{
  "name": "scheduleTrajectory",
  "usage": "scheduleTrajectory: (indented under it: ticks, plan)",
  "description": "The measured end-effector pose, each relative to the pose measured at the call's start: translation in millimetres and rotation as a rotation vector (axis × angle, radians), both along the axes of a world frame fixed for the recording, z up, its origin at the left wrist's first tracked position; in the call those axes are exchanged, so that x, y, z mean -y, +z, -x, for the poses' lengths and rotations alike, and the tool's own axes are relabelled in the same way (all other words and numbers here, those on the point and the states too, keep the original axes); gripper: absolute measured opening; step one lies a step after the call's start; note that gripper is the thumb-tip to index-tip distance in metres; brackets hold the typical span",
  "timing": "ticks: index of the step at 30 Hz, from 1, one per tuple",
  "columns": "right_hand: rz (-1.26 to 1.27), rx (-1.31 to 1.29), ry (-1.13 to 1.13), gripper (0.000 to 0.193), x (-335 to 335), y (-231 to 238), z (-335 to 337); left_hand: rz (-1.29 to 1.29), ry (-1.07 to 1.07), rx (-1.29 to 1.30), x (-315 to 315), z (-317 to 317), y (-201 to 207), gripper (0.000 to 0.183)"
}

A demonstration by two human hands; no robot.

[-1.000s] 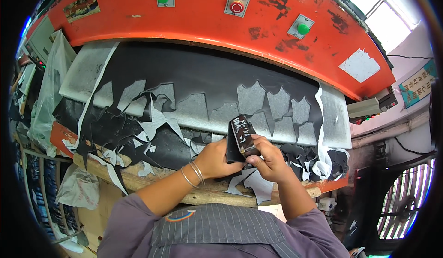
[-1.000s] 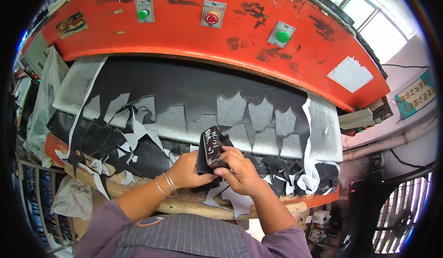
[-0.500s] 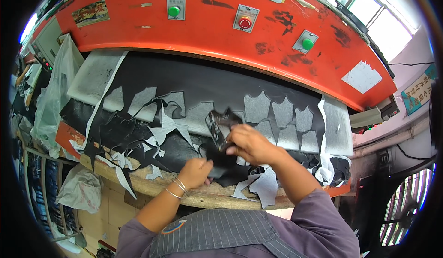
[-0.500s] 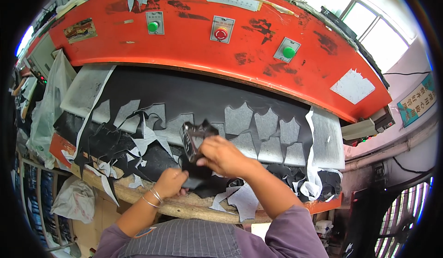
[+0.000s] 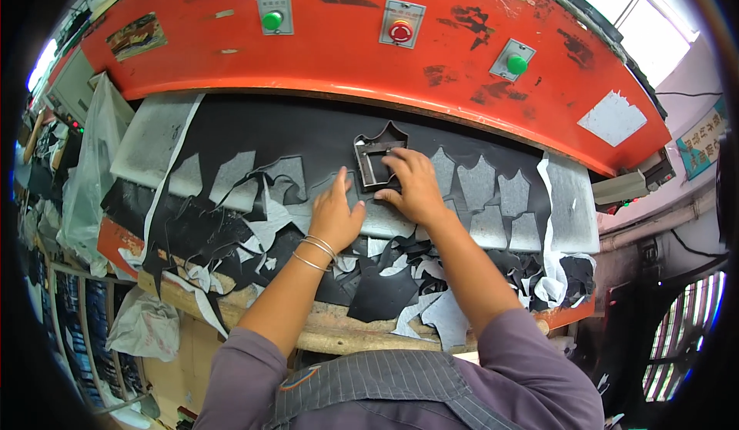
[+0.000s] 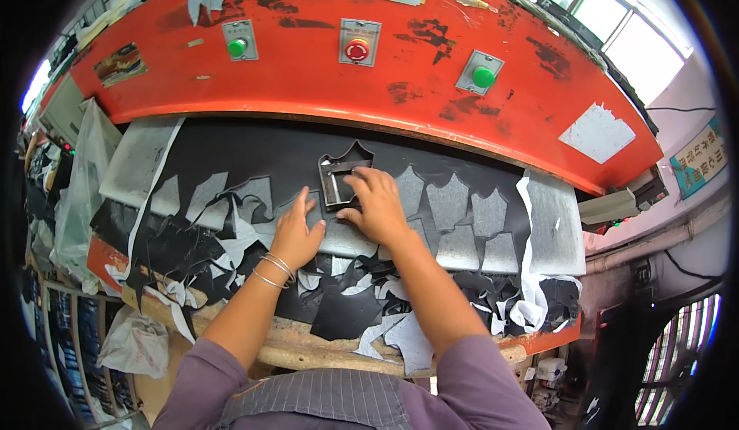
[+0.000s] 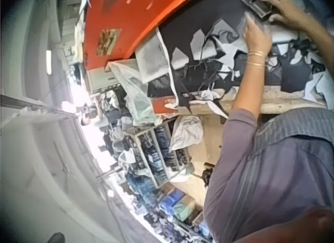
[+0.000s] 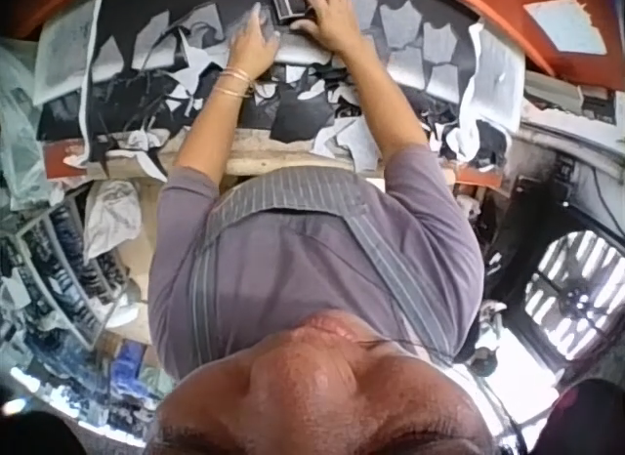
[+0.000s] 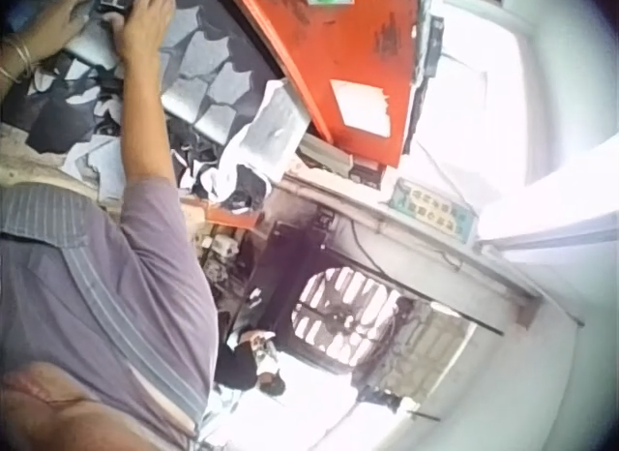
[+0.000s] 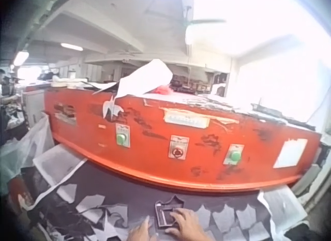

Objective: Operating a hydraulic press and using metal dies to cut shoe components from a sheet of leather.

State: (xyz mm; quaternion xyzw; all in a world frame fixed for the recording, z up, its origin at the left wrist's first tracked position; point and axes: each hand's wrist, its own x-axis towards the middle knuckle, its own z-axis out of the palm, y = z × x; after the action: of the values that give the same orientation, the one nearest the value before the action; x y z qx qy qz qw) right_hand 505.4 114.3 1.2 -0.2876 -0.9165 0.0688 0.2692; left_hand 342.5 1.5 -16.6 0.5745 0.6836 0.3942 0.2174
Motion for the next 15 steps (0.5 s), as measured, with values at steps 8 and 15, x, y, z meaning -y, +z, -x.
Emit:
scheduleTrajectory:
  ticks: [8,15]
  plan:
    - [0.255,0.027,-0.251,0.053,-15.3,-15.4,-13.9,-0.03,0.029,-0.18,-25.3,-5.7,-13.5,0.068]
    - [0.142,-0.123,-0.299,0.036,-13.8,-25.8,-5.8,-0.072,0.033,-0.326,-29.6,-6.4,-14.8,0.06]
